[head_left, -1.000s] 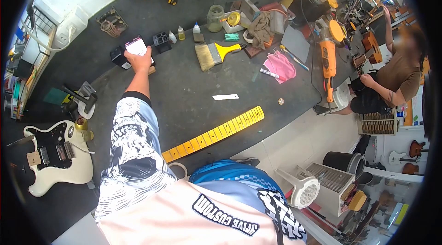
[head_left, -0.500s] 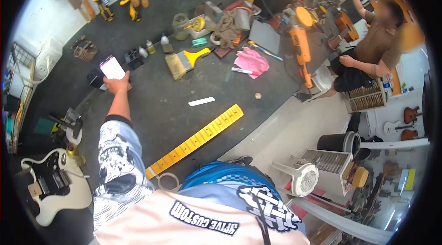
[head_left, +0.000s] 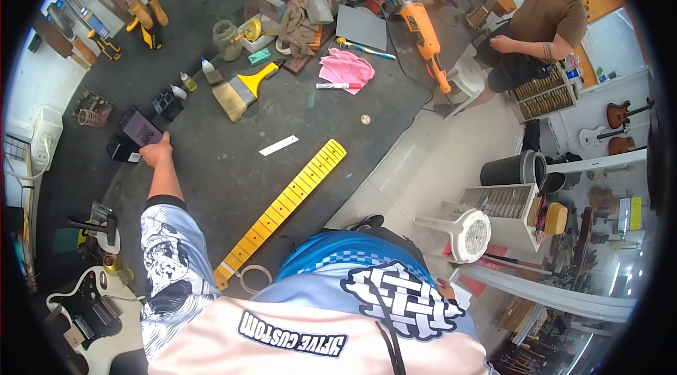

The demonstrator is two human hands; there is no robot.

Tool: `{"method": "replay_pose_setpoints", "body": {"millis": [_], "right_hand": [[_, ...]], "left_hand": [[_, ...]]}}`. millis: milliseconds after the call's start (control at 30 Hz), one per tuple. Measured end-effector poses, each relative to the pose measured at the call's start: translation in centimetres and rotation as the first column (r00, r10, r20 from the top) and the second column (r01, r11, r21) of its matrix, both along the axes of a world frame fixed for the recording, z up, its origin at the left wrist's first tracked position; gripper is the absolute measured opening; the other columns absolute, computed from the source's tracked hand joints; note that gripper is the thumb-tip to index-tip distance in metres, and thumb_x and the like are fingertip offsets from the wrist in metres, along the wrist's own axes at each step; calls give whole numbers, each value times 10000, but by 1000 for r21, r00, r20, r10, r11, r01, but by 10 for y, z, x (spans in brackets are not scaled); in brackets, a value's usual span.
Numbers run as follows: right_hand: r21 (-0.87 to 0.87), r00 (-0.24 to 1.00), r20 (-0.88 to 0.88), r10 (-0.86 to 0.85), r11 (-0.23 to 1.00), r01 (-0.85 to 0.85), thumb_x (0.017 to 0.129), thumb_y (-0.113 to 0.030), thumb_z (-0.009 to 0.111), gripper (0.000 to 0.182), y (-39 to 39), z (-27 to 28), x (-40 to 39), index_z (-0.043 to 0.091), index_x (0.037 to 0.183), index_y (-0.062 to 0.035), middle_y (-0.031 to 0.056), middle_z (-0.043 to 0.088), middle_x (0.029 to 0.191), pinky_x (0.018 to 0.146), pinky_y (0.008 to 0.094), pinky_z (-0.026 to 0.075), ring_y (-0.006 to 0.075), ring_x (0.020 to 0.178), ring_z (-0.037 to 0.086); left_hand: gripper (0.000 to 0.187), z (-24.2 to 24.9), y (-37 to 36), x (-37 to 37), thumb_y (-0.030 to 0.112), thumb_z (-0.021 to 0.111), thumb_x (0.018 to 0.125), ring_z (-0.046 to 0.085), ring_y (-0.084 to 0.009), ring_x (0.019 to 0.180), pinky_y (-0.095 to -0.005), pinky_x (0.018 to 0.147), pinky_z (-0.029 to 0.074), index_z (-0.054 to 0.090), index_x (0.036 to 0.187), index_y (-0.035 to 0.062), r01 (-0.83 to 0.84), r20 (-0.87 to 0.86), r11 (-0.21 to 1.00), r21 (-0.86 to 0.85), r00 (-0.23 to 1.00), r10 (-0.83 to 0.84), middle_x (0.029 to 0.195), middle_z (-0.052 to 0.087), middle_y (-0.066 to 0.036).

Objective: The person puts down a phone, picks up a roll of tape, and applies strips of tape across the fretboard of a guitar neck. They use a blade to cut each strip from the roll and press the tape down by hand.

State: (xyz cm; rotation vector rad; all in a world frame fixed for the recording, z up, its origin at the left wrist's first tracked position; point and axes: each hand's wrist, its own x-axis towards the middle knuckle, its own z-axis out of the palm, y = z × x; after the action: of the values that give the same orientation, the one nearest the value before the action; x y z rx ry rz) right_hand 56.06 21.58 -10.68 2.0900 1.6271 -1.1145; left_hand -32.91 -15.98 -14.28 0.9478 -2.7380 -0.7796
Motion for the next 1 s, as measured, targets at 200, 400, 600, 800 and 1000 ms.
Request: {"method": "replay_pose_setpoints", "body": {"millis": [200, 400, 600, 800, 1000], "right_hand": [[-35, 993, -84, 77, 996, -80, 882, -268, 704, 652, 19, -3, -13, 508, 1449, -12, 143, 738, 1093, 631, 340, 554, 194, 833, 707], [179, 935, -105, 338, 932, -316, 899, -258, 704, 557, 72, -7, -39, 578, 1361, 25, 191, 742, 1106, 828, 348, 567, 256, 961, 724], [501, 723, -215, 657, 710, -496, 941, -228, 684, 370, 133, 31, -223, 680, 1234, -2, 203, 729, 1123, 892, 389, 559, 306, 1036, 719], [729, 267, -232, 935, 349, -589, 920, -205, 694, 299, 173, 22, -444, 708, 1174, -46, 163, 706, 1124, 938, 425, 518, 354, 1040, 657], [712, 8, -1, 1000, 7, -702, 906, -233, 709, 270, 197, -1, -544, 694, 1160, -140, 95, 631, 1134, 910, 443, 511, 338, 1065, 604]], "left_hand": [[1078, -20, -13, -13, 493, 947, 632, 548, -412, 1298, -429, 1121, 429, 431, 1361, -113, 35, -4, 998, 54, 999, -35, 1363, 568, -292], [1319, 6, -6, 38, 581, 933, 607, 386, -432, 1421, -468, 1190, 329, 266, 1503, -121, 128, -150, 992, 16, 981, -124, 1480, 431, -313], [1131, 32, 13, 170, 455, 872, 773, 369, -413, 1427, -469, 1190, 302, 242, 1548, -76, 354, -348, 935, -15, 875, -337, 1486, 411, -291], [757, 67, 82, 356, 231, 808, 864, 452, -388, 1372, -453, 1157, 352, 435, 1471, -23, 580, -261, 806, 119, 801, -538, 1444, 474, -238], [594, 120, 154, 475, 167, 814, 836, 535, -385, 1285, -435, 1088, 440, 581, 1370, 53, 679, -59, 711, 184, 730, -681, 1395, 533, -191]]}}
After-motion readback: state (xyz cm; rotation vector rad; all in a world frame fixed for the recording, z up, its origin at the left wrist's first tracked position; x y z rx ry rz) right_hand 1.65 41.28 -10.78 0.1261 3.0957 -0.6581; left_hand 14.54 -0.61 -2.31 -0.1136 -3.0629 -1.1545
